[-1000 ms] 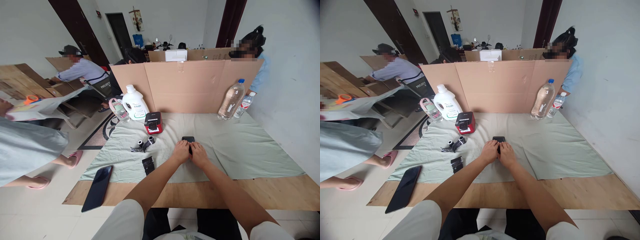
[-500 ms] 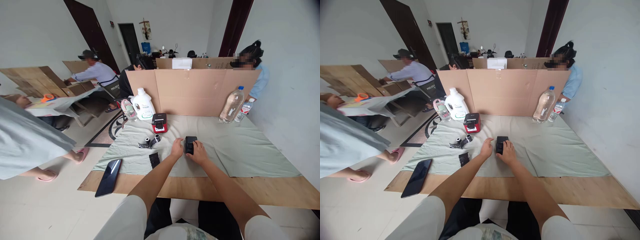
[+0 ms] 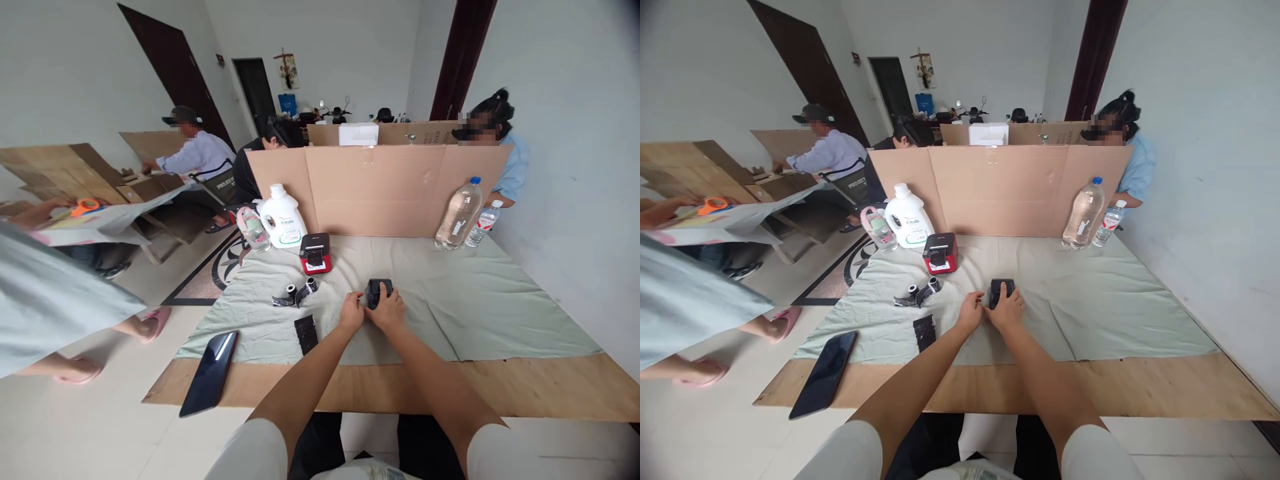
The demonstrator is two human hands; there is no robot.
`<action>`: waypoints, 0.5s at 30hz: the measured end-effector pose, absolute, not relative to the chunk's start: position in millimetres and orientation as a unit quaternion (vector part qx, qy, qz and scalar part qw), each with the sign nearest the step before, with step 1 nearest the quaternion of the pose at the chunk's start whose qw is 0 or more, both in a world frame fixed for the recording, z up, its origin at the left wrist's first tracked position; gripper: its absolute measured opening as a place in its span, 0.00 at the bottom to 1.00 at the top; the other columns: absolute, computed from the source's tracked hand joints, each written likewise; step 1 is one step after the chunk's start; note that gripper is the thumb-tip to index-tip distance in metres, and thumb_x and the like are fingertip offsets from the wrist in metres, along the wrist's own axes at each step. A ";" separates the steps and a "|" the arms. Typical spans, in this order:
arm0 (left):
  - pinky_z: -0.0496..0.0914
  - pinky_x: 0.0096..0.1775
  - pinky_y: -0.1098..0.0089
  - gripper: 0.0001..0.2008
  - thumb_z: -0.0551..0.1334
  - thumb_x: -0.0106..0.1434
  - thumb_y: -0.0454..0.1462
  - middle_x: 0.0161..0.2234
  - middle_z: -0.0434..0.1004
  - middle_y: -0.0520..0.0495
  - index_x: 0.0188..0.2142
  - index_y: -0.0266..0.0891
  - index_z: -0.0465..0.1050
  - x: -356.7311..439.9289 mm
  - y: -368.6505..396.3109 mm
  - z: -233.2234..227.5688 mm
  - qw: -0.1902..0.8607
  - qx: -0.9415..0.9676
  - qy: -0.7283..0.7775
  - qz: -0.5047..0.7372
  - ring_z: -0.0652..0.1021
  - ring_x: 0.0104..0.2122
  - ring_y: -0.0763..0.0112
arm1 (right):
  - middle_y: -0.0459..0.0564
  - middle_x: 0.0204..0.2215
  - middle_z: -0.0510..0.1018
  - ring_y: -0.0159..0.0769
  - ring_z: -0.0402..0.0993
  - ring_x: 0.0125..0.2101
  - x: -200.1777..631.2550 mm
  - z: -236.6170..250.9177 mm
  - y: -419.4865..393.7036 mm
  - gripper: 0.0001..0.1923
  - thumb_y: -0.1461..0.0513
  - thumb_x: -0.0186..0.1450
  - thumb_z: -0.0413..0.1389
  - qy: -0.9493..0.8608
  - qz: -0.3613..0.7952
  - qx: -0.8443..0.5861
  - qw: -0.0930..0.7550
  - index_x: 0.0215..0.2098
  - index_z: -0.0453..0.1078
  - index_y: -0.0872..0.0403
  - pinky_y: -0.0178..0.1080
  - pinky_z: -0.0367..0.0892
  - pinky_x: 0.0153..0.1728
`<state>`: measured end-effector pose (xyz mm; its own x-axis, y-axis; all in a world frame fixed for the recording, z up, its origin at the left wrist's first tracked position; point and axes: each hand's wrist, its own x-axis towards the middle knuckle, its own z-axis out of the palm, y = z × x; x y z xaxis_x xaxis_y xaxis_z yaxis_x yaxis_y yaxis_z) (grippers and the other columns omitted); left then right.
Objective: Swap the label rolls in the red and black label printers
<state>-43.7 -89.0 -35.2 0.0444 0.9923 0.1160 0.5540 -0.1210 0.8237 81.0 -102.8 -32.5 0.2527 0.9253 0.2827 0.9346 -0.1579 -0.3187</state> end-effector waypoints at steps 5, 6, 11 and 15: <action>0.70 0.47 0.63 0.19 0.51 0.55 0.25 0.45 0.71 0.42 0.44 0.37 0.69 -48.1 -88.3 -30.7 0.286 0.675 0.573 0.365 0.75 0.41 0.67 | 0.68 0.50 0.64 0.56 0.67 0.45 97.2 -29.1 -97.3 0.41 0.48 0.53 0.59 -0.628 -0.014 -0.745 0.226 0.61 0.56 0.54 0.51 0.61 0.42; 0.70 0.46 0.64 0.18 0.51 0.56 0.26 0.45 0.71 0.42 0.44 0.37 0.69 -52.6 -85.4 -27.6 0.281 0.678 0.574 0.364 0.75 0.41 0.67 | 0.67 0.50 0.65 0.55 0.67 0.45 111.1 -26.2 -94.9 0.41 0.48 0.53 0.58 -0.630 -0.021 -0.739 0.239 0.61 0.56 0.54 0.51 0.61 0.42; 0.70 0.47 0.62 0.16 0.55 0.57 0.29 0.46 0.70 0.43 0.45 0.39 0.69 -86.0 -54.4 -0.2 0.214 0.701 0.582 0.351 0.74 0.43 0.65 | 0.67 0.49 0.64 0.57 0.65 0.47 216.0 -6.8 -64.2 0.42 0.50 0.53 0.59 -0.541 -0.052 -0.790 0.283 0.62 0.55 0.56 0.52 0.59 0.45; 0.63 0.54 0.58 0.14 0.57 0.57 0.32 0.45 0.71 0.41 0.44 0.39 0.70 -120.0 -16.5 23.9 0.092 0.689 0.623 0.358 0.70 0.49 0.59 | 0.70 0.50 0.63 0.62 0.63 0.49 295.7 1.6 -17.8 0.42 0.48 0.53 0.59 -0.438 -0.007 -0.869 0.230 0.62 0.56 0.53 0.55 0.58 0.44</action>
